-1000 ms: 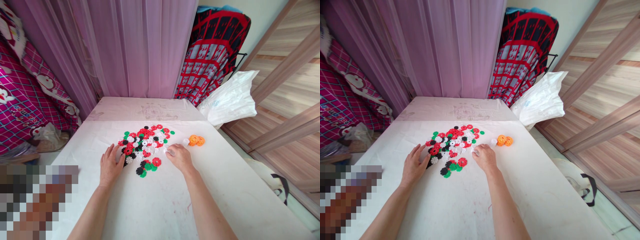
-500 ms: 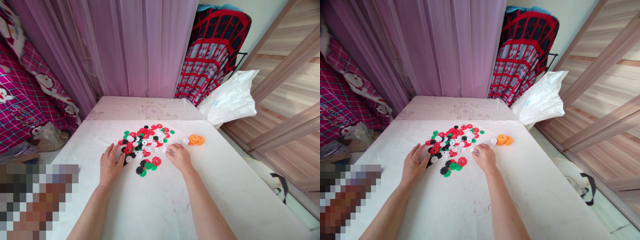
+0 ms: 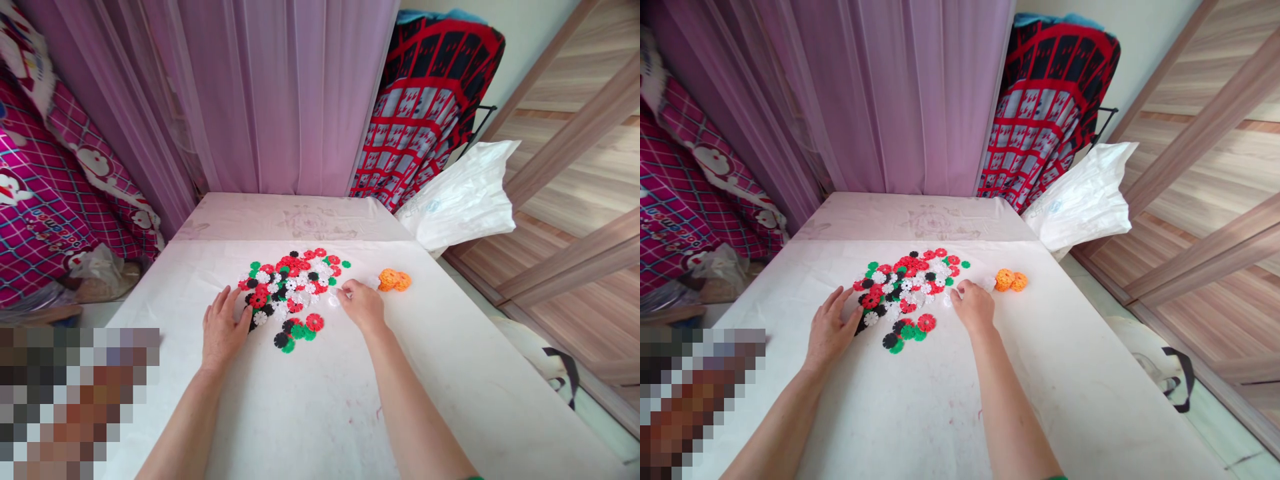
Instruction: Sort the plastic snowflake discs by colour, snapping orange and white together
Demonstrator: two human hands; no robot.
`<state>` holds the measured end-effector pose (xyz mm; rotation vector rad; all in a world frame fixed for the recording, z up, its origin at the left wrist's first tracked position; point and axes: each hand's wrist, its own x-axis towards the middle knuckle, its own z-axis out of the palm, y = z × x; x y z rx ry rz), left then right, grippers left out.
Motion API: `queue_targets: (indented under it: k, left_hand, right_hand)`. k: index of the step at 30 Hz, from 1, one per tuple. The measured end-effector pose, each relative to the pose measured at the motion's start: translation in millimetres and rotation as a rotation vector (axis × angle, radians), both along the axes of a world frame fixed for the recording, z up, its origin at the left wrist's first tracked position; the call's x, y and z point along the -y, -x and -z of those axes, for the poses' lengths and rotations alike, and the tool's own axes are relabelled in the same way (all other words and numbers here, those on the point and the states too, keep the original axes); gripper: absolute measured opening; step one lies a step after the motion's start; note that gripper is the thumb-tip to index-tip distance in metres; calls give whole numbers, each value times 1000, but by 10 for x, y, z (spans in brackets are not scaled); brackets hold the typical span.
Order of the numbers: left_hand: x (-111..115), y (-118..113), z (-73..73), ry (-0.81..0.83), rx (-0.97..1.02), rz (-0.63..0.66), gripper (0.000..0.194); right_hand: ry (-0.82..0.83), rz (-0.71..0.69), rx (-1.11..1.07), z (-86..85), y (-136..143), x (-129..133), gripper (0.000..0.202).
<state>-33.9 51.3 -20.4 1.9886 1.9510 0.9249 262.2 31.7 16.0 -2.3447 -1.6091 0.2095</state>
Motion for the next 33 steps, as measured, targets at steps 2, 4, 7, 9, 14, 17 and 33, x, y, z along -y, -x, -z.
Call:
queue_targets:
  k: [2,4,7,9,14,17,33]
  left_hand:
    - [3,-1,-3,4,-2,-2,48]
    - [4,-1,-2,1,-1,-3,49]
    - [0,1,10,-12,5,6,48]
    - [-4,4,20,-18,6,11,48]
    - [-7,6,30,-15,1,12,48]
    - [-4,4,27,-17,-2,10,47]
    - [-8,19,38,-20,-35,10,47]
  right_hand:
    - [87,10,36,-74,70,-103,26]
    - [158,-7,83,-144,144,-203,31]
    - [251,-10,123,-226,225,-325,33]
    - [311,6,119,-260,244,-387,33]
    - [287,10,4,-240,151,-446,24]
    - [71,2,-171,-133,37,-355,23]
    - [-417,-194,-341,448,-33,62,33]
